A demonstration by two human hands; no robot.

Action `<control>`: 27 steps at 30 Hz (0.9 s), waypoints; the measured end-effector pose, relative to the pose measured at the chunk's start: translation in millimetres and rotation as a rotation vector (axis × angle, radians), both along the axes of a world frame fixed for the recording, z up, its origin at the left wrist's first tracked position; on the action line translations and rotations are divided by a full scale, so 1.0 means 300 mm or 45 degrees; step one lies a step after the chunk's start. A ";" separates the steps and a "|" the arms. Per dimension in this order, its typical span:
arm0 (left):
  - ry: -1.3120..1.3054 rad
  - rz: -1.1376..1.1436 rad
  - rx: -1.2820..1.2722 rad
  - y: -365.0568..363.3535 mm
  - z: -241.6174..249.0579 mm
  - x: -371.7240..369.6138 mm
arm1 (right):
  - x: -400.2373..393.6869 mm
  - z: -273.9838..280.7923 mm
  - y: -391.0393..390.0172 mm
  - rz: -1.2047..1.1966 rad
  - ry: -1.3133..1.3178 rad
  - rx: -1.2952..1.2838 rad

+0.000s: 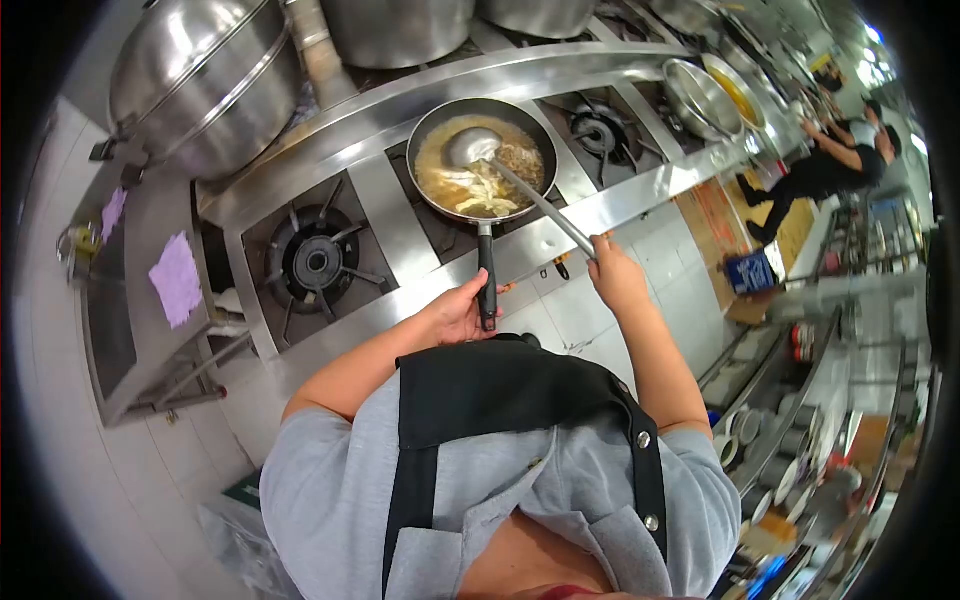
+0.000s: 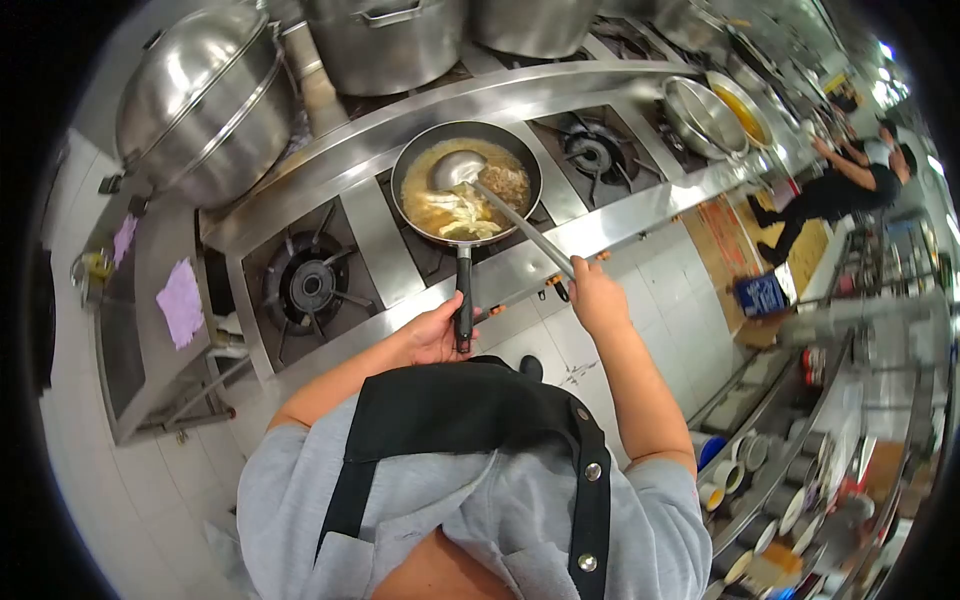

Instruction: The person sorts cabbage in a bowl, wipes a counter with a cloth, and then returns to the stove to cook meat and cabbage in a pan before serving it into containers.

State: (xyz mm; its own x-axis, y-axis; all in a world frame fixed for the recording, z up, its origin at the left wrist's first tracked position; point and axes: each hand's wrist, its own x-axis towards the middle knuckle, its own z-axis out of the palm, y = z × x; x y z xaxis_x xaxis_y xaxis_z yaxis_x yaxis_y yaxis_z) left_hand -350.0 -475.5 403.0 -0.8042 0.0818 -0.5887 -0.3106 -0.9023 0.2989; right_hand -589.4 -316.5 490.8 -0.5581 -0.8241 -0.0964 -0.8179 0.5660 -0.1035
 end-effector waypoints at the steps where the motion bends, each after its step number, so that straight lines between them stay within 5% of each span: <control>1: -0.017 0.095 -0.004 0.021 0.005 -0.005 | -0.027 0.004 0.004 0.028 -0.061 0.003; 4: -0.176 0.477 -0.043 0.089 0.075 -0.056 | -0.130 -0.015 0.044 0.128 -0.307 -0.199; 12: -0.248 0.667 -0.179 0.131 0.082 -0.092 | -0.400 -0.064 -0.013 0.224 -0.513 -0.283; 21: -0.328 0.676 -0.228 0.130 0.114 -0.090 | -0.321 0.091 -0.101 -0.191 -1.964 -0.045; 27: -0.338 0.616 -0.227 0.065 0.117 -0.027 | -0.272 0.125 -0.100 -0.343 -2.347 -0.008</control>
State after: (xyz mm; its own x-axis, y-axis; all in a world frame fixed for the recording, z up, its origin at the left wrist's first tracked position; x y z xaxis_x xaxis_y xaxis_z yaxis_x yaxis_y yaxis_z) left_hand -358.2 -456.1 438.1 -0.5485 -0.3773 -0.7462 0.0394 -0.9031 0.4277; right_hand -671.0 -346.5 528.3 0.1345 -0.7450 -0.6533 0.4144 0.6412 -0.6459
